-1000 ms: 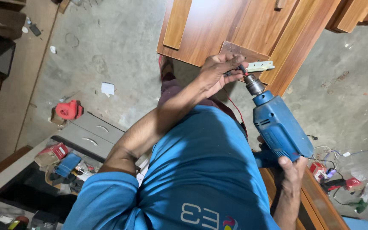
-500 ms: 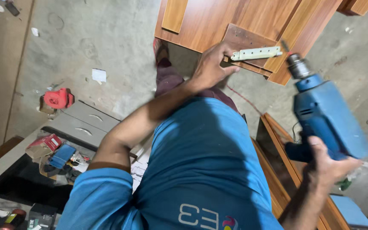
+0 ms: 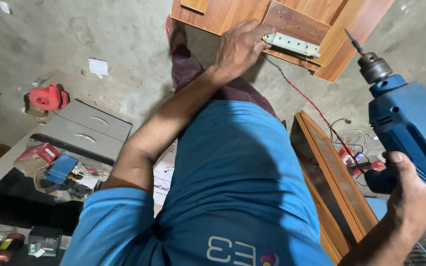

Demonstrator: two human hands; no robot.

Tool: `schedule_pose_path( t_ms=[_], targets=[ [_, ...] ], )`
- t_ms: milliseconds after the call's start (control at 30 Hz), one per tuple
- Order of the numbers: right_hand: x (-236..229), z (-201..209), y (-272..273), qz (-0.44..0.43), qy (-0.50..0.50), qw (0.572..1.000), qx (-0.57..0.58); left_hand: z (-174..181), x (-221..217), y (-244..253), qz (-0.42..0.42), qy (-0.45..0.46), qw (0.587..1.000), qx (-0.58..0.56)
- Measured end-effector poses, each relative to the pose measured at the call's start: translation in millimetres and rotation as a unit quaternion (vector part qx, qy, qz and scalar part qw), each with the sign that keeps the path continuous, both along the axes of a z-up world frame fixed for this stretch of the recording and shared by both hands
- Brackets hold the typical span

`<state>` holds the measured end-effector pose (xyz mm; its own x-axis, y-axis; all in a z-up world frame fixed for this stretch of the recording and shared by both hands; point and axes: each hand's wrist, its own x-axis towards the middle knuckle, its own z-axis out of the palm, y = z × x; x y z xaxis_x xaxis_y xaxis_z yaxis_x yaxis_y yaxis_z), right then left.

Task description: The person assembles a wooden furniture piece by aligning wooden planks and securing them with screws using a power drill. They also attach metal brackets to the underside of the assembled panel.

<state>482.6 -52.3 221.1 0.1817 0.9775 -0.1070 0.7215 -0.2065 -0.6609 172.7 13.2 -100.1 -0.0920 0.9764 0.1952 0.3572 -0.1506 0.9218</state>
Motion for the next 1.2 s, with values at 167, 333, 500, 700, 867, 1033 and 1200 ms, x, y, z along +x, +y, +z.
schedule_pose_path(
  t_ms=[167, 333, 500, 700, 867, 1033, 1200],
  targets=[
    [16, 2, 6, 0.036, 0.001, 0.999, -0.037, 0, -6, 0, -0.007, -0.020, 1.000, -0.002],
    [21, 5, 18, -0.067, -0.124, 0.978, -0.151, -1, -11, -1, -0.009, -0.033, 0.999, 0.024],
    [17, 3, 33, -0.091, -0.236, 0.942, -0.219, -5, -11, -2, -0.024, -0.025, 0.999, 0.014],
    [16, -3, 44, -0.108, -0.235, 0.936, -0.239, -10, -7, -2, -0.011, -0.018, 0.999, 0.034],
    [12, -11, 46, -0.089, -0.242, 0.936, -0.240, -12, -10, -1, -0.008, -0.019, 0.999, 0.034],
    [4, -12, 50, -0.046, -0.222, 0.945, -0.235, -14, -7, -3, -0.002, -0.012, 0.998, 0.055],
    [3, -15, 53, -0.020, -0.295, 0.927, -0.232, -17, -8, -4, 0.004, -0.004, 0.998, 0.070]
  ],
)
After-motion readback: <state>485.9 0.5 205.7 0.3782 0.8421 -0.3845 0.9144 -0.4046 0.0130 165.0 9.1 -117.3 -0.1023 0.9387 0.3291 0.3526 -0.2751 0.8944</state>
